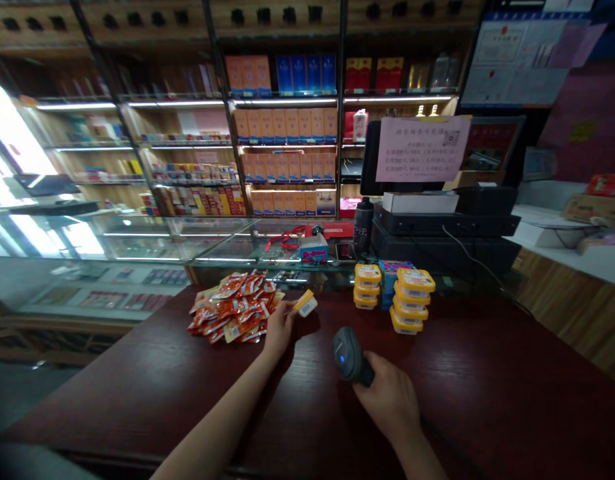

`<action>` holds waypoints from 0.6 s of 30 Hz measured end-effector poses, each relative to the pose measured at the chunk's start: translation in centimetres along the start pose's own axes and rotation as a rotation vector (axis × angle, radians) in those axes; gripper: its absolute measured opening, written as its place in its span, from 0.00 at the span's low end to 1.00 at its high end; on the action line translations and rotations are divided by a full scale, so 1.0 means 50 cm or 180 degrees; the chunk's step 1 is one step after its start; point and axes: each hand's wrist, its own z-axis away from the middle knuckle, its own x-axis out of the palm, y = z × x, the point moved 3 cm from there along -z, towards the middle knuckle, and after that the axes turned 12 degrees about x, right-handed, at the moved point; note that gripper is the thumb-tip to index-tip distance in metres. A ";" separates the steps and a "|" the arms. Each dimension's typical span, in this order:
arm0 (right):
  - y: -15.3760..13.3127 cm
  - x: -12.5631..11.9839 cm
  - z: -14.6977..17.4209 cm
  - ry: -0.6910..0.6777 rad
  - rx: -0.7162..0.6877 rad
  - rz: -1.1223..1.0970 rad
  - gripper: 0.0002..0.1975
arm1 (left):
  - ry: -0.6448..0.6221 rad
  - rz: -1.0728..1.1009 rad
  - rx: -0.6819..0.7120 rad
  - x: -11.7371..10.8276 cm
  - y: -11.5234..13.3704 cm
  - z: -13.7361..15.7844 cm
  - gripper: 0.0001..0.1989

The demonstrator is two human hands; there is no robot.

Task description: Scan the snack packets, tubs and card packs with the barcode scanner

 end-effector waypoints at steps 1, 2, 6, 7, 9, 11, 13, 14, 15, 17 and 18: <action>-0.008 0.001 0.001 -0.0137 0.0060 -0.0156 0.13 | 0.0025 0.0023 -0.0021 -0.002 -0.003 0.003 0.07; -0.014 0.004 0.001 -0.0253 0.0078 -0.0334 0.13 | 0.0040 0.0051 -0.0030 -0.002 -0.005 0.004 0.07; -0.033 0.017 0.008 -0.0385 -0.0022 -0.0845 0.14 | -0.0073 0.0064 -0.0003 0.004 -0.012 0.008 0.06; -0.036 0.019 0.009 -0.0356 -0.0026 -0.0863 0.14 | -0.0123 0.0038 0.0018 0.007 -0.014 0.009 0.06; -0.039 0.020 0.011 -0.0304 -0.0023 -0.0847 0.15 | -0.0201 -0.0030 0.0078 0.010 -0.016 0.010 0.06; -0.041 0.018 0.011 -0.0284 -0.0021 -0.0811 0.15 | -0.0212 -0.0219 0.0166 0.011 -0.014 0.010 0.06; -0.043 0.015 0.010 -0.0284 -0.0018 -0.0781 0.14 | -0.0186 -0.0485 0.0266 0.010 -0.010 0.009 0.05; -0.043 0.014 0.009 -0.0290 -0.0020 -0.0770 0.14 | -0.0176 -0.0591 0.0306 0.009 -0.008 0.009 0.05; -0.043 0.013 0.008 -0.0293 -0.0023 -0.0761 0.14 | -0.0175 -0.0650 0.0332 0.009 -0.006 0.008 0.05; -0.044 0.012 0.008 -0.0304 -0.0036 -0.0747 0.14 | -0.0194 -0.0585 0.0321 0.010 -0.004 0.007 0.05; -0.045 0.012 0.008 -0.0317 -0.0043 -0.0740 0.15 | -0.0208 -0.0502 0.0291 0.011 -0.005 0.008 0.06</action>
